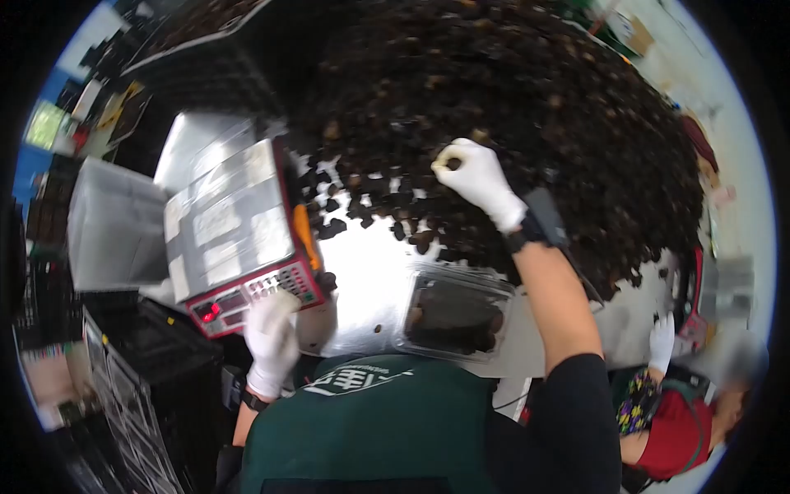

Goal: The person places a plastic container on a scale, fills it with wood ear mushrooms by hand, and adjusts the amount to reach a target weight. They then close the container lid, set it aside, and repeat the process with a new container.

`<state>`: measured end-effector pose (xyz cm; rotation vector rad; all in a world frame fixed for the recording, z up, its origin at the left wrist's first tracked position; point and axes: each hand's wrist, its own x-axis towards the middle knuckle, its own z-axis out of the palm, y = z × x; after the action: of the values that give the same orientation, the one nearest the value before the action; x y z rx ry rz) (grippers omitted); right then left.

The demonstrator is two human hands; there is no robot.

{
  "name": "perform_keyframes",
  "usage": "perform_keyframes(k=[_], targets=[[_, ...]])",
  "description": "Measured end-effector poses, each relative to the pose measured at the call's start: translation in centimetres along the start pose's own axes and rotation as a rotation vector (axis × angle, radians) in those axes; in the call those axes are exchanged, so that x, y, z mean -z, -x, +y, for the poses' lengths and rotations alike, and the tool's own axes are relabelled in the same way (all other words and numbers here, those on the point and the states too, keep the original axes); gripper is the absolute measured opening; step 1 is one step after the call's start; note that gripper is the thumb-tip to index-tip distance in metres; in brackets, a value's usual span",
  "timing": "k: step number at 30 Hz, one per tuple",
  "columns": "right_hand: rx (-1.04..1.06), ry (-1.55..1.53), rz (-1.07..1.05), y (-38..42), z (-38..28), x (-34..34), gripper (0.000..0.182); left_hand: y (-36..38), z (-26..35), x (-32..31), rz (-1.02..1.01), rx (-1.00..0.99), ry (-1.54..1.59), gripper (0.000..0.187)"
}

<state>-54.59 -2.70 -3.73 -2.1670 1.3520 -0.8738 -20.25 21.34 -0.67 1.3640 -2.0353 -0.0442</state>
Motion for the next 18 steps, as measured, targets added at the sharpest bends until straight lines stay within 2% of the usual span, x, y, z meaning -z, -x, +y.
perform_keyframes(k=[1, 3, 4, 7, 8, 10, 13, 14, 15, 17, 18], targets=[[-0.032, -0.046, -0.026, -0.5, -0.9, 0.0, 0.010, -0.7, -1.2, 1.5, 0.164, 0.048, -0.131, 0.043], [-0.273, -0.388, -0.189, -1.7, -2.3, 0.0, 0.012, -1.4, -4.2, 3.9, 0.345, 0.234, -0.307, 0.042], [-0.364, -0.496, -0.273, -2.5, -4.8, 0.6, 0.014, -2.1, -5.3, 5.2, 0.324, 0.292, -0.374, 0.045], [-0.424, -0.812, -0.434, -4.9, -8.9, 0.0, 0.015, -2.8, -8.8, 6.0, 0.279, 0.394, -0.461, 0.046], [-0.426, -0.844, -0.460, -5.7, -11.0, -0.3, 0.017, -2.8, -9.4, 5.7, 0.256, 0.433, -0.378, 0.045], [-0.354, -0.903, -0.518, -7.3, -13.5, -1.5, 0.018, -2.5, -10.4, 5.4, 0.212, 0.512, -0.222, 0.044], [-0.225, -0.883, -0.593, -9.4, -16.9, -4.2, 0.017, -2.2, -9.4, 4.3, 0.212, 0.531, -0.191, 0.035], [-0.233, -0.857, -0.643, -9.5, -18.7, -4.5, 0.016, -2.2, -8.9, 4.0, 0.233, 0.543, -0.158, 0.035], [-0.133, -0.781, -0.677, -10.2, -19.4, -5.9, 0.018, -2.2, -8.6, 3.9, 0.230, 0.520, -0.202, 0.037], [-0.072, -0.852, -0.693, -10.1, -21.9, -8.3, 0.018, -2.3, -7.7, 3.8, 0.232, 0.529, -0.178, 0.039], [0.143, -0.780, -0.597, -10.4, -22.3, -10.4, 0.018, -2.4, -7.4, 3.8, 0.230, 0.532, -0.183, 0.040]])
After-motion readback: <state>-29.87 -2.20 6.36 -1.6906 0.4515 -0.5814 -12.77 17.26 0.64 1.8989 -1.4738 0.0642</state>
